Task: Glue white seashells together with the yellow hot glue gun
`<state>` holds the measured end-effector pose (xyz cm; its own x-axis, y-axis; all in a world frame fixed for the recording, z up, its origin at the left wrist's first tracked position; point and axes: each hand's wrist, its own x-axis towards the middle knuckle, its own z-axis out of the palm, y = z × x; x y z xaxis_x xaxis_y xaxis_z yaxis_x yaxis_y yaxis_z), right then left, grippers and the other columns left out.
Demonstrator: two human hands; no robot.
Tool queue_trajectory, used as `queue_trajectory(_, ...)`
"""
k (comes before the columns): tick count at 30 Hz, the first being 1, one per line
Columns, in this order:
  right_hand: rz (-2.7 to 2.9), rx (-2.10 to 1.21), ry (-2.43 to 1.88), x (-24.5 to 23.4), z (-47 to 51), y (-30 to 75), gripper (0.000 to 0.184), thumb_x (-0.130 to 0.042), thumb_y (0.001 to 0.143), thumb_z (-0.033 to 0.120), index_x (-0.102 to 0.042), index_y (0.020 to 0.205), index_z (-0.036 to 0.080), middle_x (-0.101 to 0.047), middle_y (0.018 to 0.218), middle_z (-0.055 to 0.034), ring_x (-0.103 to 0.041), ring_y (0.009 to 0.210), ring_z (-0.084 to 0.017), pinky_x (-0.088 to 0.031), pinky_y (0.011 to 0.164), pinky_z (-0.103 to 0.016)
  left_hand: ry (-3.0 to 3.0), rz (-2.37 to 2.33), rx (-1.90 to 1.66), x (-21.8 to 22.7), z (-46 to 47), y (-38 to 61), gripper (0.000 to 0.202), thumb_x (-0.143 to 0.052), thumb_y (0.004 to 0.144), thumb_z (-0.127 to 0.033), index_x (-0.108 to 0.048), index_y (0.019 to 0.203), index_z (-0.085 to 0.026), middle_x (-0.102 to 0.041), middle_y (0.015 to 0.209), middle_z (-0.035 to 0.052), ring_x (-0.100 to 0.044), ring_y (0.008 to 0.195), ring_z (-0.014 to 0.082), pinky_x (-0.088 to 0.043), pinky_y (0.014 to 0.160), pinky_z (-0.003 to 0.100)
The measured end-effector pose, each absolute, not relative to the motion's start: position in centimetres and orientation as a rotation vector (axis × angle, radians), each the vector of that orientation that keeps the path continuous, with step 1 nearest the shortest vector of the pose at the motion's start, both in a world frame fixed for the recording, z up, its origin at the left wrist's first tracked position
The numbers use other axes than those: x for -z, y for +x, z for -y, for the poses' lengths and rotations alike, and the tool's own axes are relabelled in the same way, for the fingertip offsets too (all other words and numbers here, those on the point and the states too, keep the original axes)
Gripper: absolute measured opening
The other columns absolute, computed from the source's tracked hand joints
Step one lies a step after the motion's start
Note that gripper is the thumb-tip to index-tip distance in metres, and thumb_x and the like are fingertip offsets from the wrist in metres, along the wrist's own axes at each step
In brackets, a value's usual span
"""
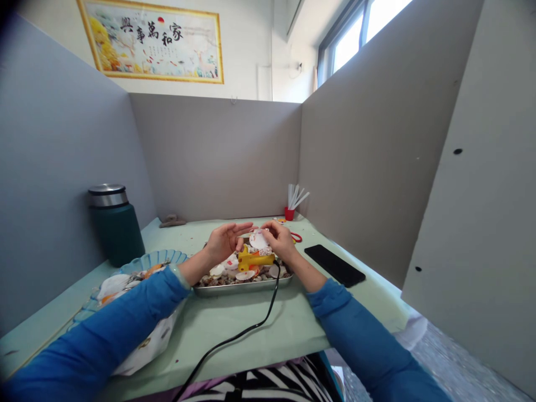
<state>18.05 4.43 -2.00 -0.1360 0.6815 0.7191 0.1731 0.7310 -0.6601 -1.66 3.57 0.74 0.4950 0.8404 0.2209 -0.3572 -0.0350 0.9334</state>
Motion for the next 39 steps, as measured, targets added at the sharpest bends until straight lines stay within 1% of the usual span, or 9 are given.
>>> queue_trajectory(4, 1.723, -0.462, -0.7, 2.2, -4.8, 18.1, 0.02, -0.054, 0.083, 0.037, -0.058, 0.089, 0.018, -0.057, 0.07, -0.0011, -0.053, 0.06, -0.014, -0.042, 0.053, -0.025, 1.359, -0.653, -1.078, -0.6, -3.4, -1.1, 0.039, -0.057, 0.078, -0.036, -0.066, 0.108, -0.012, -0.068, 0.102, 0.0119, -0.048, 0.041, 0.0051, -0.037, 0.044, 0.022)
queue_trajectory(6, 1.748, -0.429, -0.704, 2.4, -5.1, 18.1, 0.022, -0.054, 0.084, 0.039, -0.059, 0.091, 0.018, -0.059, 0.074, -0.0023, -0.055, 0.063, -0.015, -0.044, 0.055, -0.026, 1.423, -0.713, -1.113, -0.5, -3.3, -0.9, 0.042, -0.063, 0.076, -0.04, -0.066, 0.106, -0.011, -0.068, 0.087, 0.0087, -0.048, 0.04, 0.0046, -0.036, 0.043, 0.021)
queue_trajectory(9, 1.779, -0.392, -0.71, 2.6, -5.4, 18.1, 0.026, -0.054, 0.086, 0.041, -0.061, 0.094, 0.018, -0.061, 0.076, -0.0036, -0.056, 0.065, -0.016, -0.045, 0.057, -0.027, 1.521, -0.776, -1.146, -0.3, -3.1, -0.7, 0.051, -0.066, 0.074, -0.047, -0.066, 0.107, -0.008, -0.058, 0.055, -0.0004, -0.047, 0.038, 0.0062, -0.034, 0.043, 0.02)
queue_trajectory(11, 1.803, -0.368, -0.713, 2.6, -5.4, 18.1, 0.027, -0.053, 0.086, 0.042, -0.062, 0.094, 0.018, -0.061, 0.075, -0.0036, -0.055, 0.064, -0.016, -0.044, 0.056, -0.027, 1.597, -0.821, -1.146, -0.2, -3.0, -0.6, 0.054, -0.067, 0.073, -0.046, -0.065, 0.112, -0.008, -0.052, 0.046, -0.0038, -0.047, 0.037, 0.0075, -0.034, 0.043, 0.019)
queue_trajectory(15, 1.857, -0.297, -0.719, 2.4, -5.2, 18.1, 0.028, -0.053, 0.088, 0.042, -0.064, 0.095, 0.018, -0.058, 0.07, -0.0026, -0.051, 0.059, -0.014, -0.041, 0.054, -0.026, 1.745, -0.871, -1.068, 0.1, -3.0, -0.5, 0.054, -0.066, 0.076, -0.04, -0.061, 0.121, -0.012, -0.057, 0.048, -0.0035, -0.048, 0.035, 0.008, -0.032, 0.041, 0.019)
queue_trajectory(19, 1.918, -0.252, -0.725, 2.0, -4.9, 18.1, 0.027, -0.053, 0.088, 0.04, -0.065, 0.096, 0.018, -0.058, 0.069, -0.0026, -0.051, 0.059, -0.014, -0.04, 0.055, -0.026, 1.813, -0.909, -1.022, 0.4, -3.3, -0.5, 0.049, -0.056, 0.083, -0.035, -0.058, 0.126, -0.012, -0.051, 0.037, -0.0047, -0.048, 0.034, 0.0092, -0.029, 0.04, 0.017)
queue_trajectory(29, 1.922, -0.148, -0.666, 2.0, -4.9, 17.9, 0.02, -0.056, 0.088, 0.033, -0.064, 0.099, 0.018, -0.063, 0.087, -0.0058, -0.055, 0.069, -0.015, -0.042, 0.059, -0.026, 1.878, -0.965, -0.994, 0.6, -3.7, -0.7, 0.044, -0.054, 0.085, -0.034, -0.063, 0.12, -0.01, -0.051, 0.037, -0.0043, -0.048, 0.033, 0.0083, -0.029, 0.039, 0.016)
queue_trajectory(33, 1.939, -0.11, -0.637, 1.9, -5.0, 18.0, 0.016, -0.057, 0.088, 0.031, -0.065, 0.093, 0.018, -0.062, 0.085, -0.0052, -0.055, 0.072, -0.015, -0.042, 0.061, -0.026, 1.902, -0.989, -0.966, 0.7, -3.9, -0.8, 0.044, -0.053, 0.085, -0.035, -0.063, 0.12, -0.011, -0.052, 0.037, -0.0047, -0.049, 0.034, 0.0082, -0.03, 0.04, 0.015)
queue_trajectory(39, 1.962, -0.118, -0.639, 1.9, -5.1, 18.0, 0.015, -0.058, 0.088, 0.03, -0.065, 0.089, 0.018, -0.061, 0.082, -0.0047, -0.053, 0.067, -0.014, -0.041, 0.059, -0.026, 1.911, -1.023, -0.949, 0.8, -4.0, -0.8, 0.043, -0.052, 0.085, -0.034, -0.063, 0.121, -0.012, -0.052, 0.037, -0.0052, -0.05, 0.036, 0.0085, -0.034, 0.043, 0.016)
